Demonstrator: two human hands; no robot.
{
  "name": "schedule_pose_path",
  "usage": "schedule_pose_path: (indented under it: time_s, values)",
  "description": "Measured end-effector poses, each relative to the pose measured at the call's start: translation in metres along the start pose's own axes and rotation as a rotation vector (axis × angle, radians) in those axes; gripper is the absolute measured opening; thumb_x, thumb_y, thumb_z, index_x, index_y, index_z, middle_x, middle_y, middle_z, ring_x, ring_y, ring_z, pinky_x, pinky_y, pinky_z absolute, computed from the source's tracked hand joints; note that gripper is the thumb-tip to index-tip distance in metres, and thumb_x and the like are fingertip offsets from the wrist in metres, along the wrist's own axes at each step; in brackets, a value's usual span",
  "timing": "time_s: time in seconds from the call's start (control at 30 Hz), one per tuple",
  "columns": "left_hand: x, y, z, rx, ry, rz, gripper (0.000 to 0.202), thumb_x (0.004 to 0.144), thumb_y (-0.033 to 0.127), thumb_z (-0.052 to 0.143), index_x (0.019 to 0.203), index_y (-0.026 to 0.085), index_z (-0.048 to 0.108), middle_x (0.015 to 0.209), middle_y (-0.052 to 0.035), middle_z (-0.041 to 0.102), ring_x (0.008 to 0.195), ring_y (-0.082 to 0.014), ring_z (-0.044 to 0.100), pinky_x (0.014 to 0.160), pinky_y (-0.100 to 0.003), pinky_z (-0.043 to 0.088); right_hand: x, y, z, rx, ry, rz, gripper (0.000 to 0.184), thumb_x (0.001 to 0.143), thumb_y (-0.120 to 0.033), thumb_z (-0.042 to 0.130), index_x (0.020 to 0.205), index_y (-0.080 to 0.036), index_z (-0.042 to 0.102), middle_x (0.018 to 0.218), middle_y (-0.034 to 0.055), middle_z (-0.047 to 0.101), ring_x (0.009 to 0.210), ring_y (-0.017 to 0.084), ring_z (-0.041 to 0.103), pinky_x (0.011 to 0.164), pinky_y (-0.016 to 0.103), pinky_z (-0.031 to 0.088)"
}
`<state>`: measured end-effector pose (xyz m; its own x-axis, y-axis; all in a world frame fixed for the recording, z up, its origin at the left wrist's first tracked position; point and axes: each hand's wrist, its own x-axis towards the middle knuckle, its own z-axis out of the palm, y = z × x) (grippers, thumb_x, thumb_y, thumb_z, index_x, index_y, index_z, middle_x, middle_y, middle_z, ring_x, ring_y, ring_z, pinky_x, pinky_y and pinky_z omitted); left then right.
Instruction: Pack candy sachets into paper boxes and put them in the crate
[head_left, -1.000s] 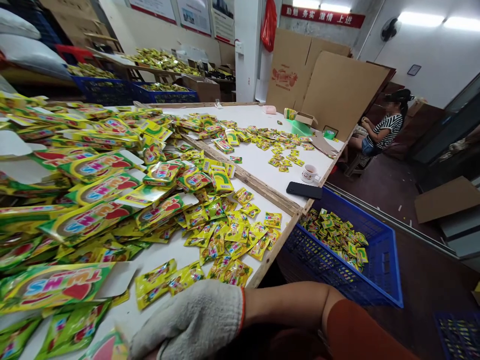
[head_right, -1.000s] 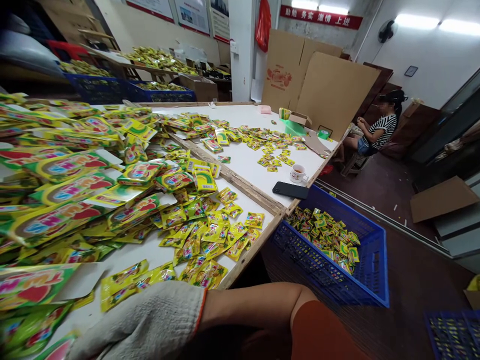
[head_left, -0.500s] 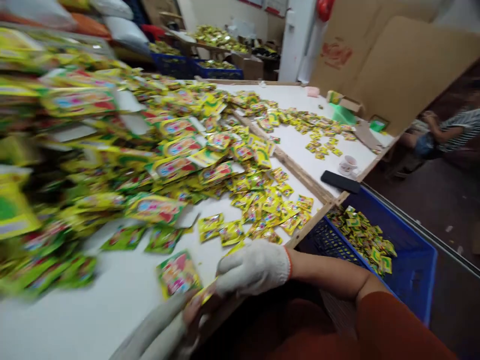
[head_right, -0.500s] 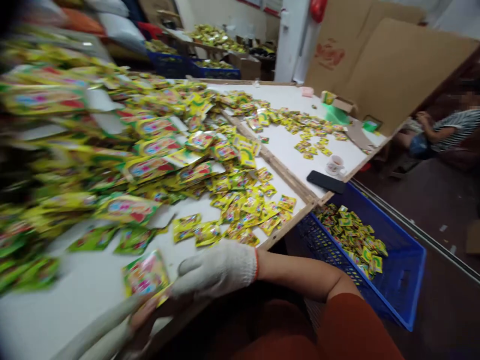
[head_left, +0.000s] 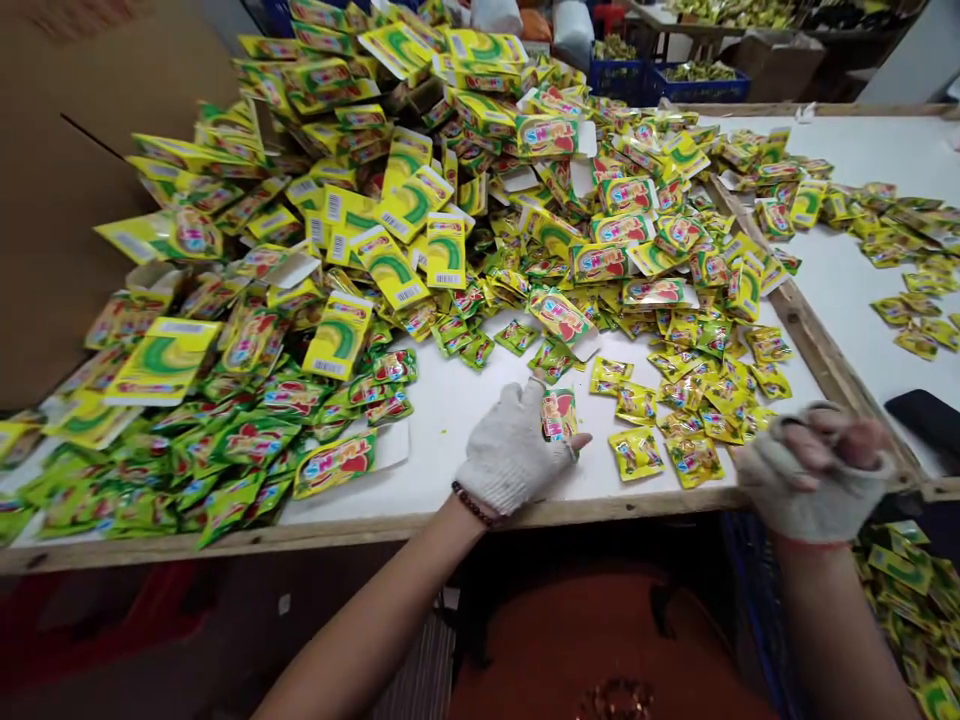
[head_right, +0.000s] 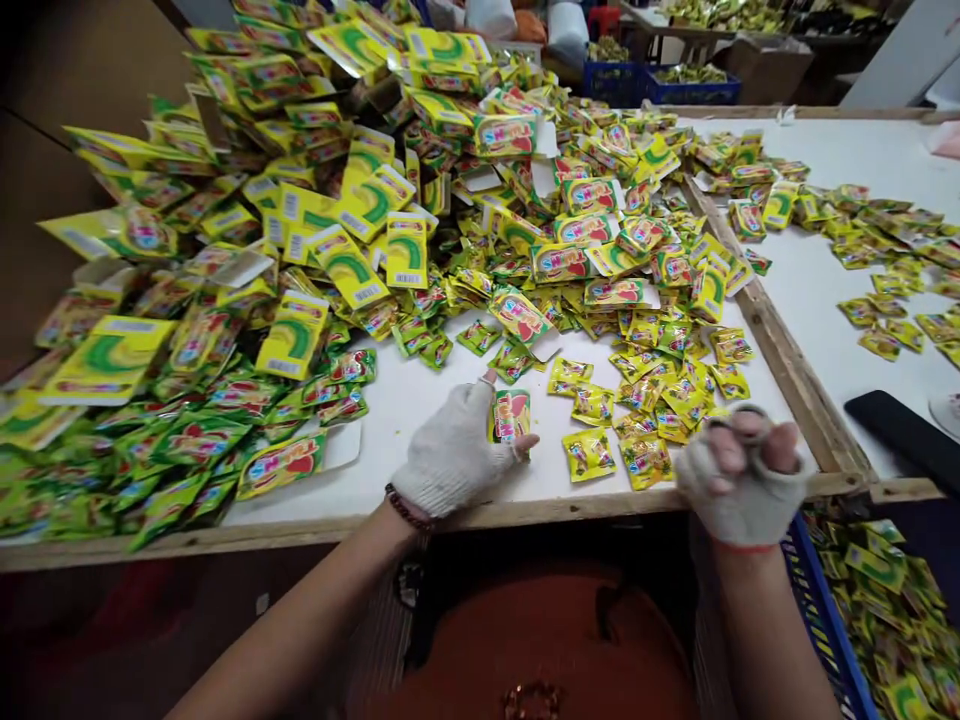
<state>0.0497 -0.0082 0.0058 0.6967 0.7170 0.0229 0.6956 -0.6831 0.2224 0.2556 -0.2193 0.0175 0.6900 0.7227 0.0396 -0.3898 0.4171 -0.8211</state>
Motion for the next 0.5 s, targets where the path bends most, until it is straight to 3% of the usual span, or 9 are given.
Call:
schedule_pose_path:
  time_s: [0.07, 0.17, 0.3, 0.4, 0.5]
  values:
    - [0.001, 0.01, 0.001, 0.01, -0.031, 0.007, 0.077, 0.084, 0.053, 0.062, 0.146, 0.012, 0.038, 0.109, -0.0176, 0.063, 0.089, -0.0351, 0.068, 0.067, -0.04, 0.052, 0.0, 0.018, 0.014, -0.102, -0.029, 0.11, 0.03, 0.079, -0.06, 0.071, 0.079, -0.03, 0.073, 0.055, -0.0028, 0.057, 0.043, 0.007, 0.052, 0.041, 0.023, 0.036]
    - [-0.001, 0.011, 0.005, -0.103, 0.026, 0.059, 0.077, 0.081, 0.036, 0.064, 0.148, 0.012, 0.034, 0.109, -0.0157, 0.065, 0.093, -0.0321, 0.068, 0.074, -0.039, 0.054, 0.004, 0.049, 0.041, -0.34, -0.108, 0.167, 0.03, 0.079, -0.051, 0.075, 0.094, -0.026, 0.069, 0.076, 0.0023, 0.068, 0.065, 0.015, 0.067, 0.059, 0.03, 0.055]
    - [-0.013, 0.002, 0.016, -0.255, 0.273, 0.208, 0.08, 0.079, 0.031, 0.065, 0.149, 0.013, 0.029, 0.112, -0.0145, 0.065, 0.1, -0.0281, 0.066, 0.084, -0.037, 0.056, 0.013, 0.081, 0.066, -0.541, -0.109, 0.147, 0.047, 0.078, -0.037, 0.076, 0.118, -0.022, 0.057, 0.114, 0.0098, 0.066, 0.097, 0.019, 0.069, 0.087, 0.035, 0.056]
    - [-0.026, 0.002, 0.023, -0.325, 0.366, 0.289, 0.067, 0.087, 0.03, 0.061, 0.146, 0.018, 0.032, 0.109, -0.011, 0.064, 0.093, -0.0235, 0.067, 0.082, -0.036, 0.057, 0.018, 0.095, 0.075, -0.523, -0.139, 0.152, 0.046, 0.08, -0.03, 0.07, 0.12, -0.021, 0.05, 0.107, 0.0071, 0.065, 0.092, 0.018, 0.068, 0.083, 0.032, 0.055]
    - [-0.032, 0.001, 0.024, -0.424, 0.311, 0.236, 0.057, 0.091, 0.036, 0.058, 0.142, 0.022, 0.038, 0.106, -0.0083, 0.061, 0.087, -0.0217, 0.065, 0.076, -0.035, 0.058, 0.015, 0.096, 0.082, -0.691, -0.169, 0.08, 0.026, 0.084, -0.021, 0.056, 0.109, -0.02, 0.054, 0.086, 0.0005, 0.064, 0.08, 0.014, 0.064, 0.078, 0.028, 0.052]
